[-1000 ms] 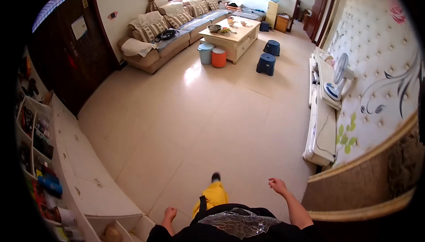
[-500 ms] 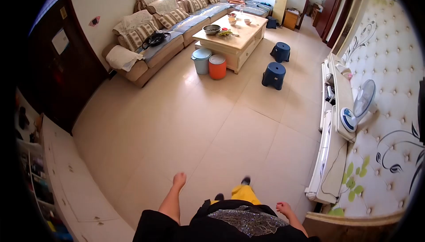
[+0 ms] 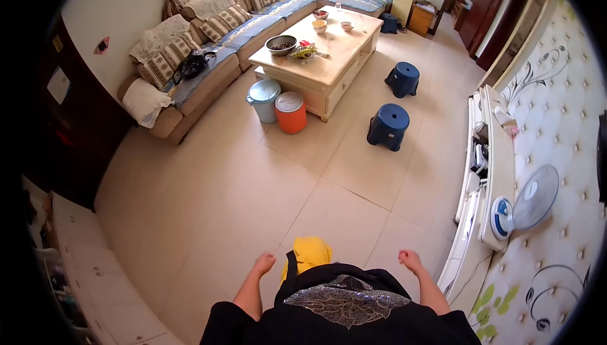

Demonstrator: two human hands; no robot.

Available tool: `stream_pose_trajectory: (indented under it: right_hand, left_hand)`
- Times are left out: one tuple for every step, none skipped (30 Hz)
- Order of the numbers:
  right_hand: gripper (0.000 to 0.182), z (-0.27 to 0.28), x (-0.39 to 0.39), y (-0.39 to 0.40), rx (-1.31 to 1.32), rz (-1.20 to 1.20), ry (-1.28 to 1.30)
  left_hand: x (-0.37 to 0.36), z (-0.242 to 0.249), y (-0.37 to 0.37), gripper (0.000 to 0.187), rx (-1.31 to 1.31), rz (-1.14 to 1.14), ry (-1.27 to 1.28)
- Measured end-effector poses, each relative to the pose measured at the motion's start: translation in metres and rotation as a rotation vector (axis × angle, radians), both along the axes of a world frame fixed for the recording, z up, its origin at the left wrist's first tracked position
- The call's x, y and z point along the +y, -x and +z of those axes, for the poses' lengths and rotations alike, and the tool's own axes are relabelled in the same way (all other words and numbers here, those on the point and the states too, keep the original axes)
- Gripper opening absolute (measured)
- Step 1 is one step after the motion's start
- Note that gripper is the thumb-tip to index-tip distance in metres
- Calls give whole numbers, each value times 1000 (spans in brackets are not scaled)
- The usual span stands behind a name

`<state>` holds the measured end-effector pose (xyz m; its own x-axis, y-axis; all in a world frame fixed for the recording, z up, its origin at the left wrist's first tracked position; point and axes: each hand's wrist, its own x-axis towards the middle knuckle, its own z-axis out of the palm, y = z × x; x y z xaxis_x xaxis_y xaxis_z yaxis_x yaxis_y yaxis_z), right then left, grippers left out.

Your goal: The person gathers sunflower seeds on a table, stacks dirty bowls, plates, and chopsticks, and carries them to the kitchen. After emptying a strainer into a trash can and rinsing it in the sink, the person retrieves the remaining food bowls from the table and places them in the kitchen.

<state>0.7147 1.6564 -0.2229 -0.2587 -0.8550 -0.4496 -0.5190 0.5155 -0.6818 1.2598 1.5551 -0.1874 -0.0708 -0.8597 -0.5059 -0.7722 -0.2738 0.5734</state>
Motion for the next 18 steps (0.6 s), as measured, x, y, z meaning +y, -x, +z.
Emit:
stream_pose_trajectory:
  right_hand:
    - [26, 22, -44, 6, 6, 6, 39]
    - [28, 40, -85, 13, 13, 12, 77]
    - [28, 48, -131, 24, 13, 10, 78]
    - [26, 53, -175, 35, 48, 37, 95]
    - [25, 57, -213, 42, 83, 58, 114]
    - [25, 61, -245, 46, 83, 51, 116]
    - [25, 64, -276, 49, 53, 20, 106]
    - [25, 59, -305, 58, 22, -10, 97]
    - [24, 54, -323, 62, -8, -9, 82]
    - [24, 56, -339, 64, -6, -12, 73]
    - [23, 62, -357, 62, -51, 5, -55]
    - [21, 70, -378, 66, -96, 22, -183]
    - [21, 82, -401, 77, -94, 18, -192]
    - [22, 93, -425, 91, -126, 5, -227]
    - [23, 100, -444, 98, -172, -17, -268]
    - [23, 99, -465, 111, -185, -30, -284]
    - [25, 91, -483, 133, -216, -86, -205]
    - [27, 85, -498, 151, -245, -144, -126]
  left_hand:
    - [-3, 1, -4, 28, -108, 96, -14]
    - [-6, -9, -15, 25, -112, 202, -100]
    - [-12, -34, -34, 25, -187, 231, -194]
    - [-18, -41, -41, 25, -176, 371, -238]
    - [-33, -59, -52, 22, -196, 420, -310]
    - [-75, -60, -51, 22, -196, 413, -307]
    - [-117, -61, -51, 23, -217, 382, -336]
    - [-158, -60, -50, 24, -239, 352, -364]
    - [-190, -58, -46, 24, -259, 324, -404]
    - [-221, -52, -40, 25, -280, 295, -443]
    - [-251, -45, -32, 25, -300, 267, -482]
    - [-280, -38, -21, 26, -320, 237, -520]
    - [-334, -24, 9, 29, -260, 393, -289]
    - [-395, -30, 35, 29, -224, 368, -142]
    - [-460, -20, 56, 29, -222, 254, -90]
    - [-517, 3, 91, 32, -138, 282, 66]
    - [-577, 13, 123, 34, -96, 230, 181]
    - [-628, 52, 163, 31, 3, 163, 265]
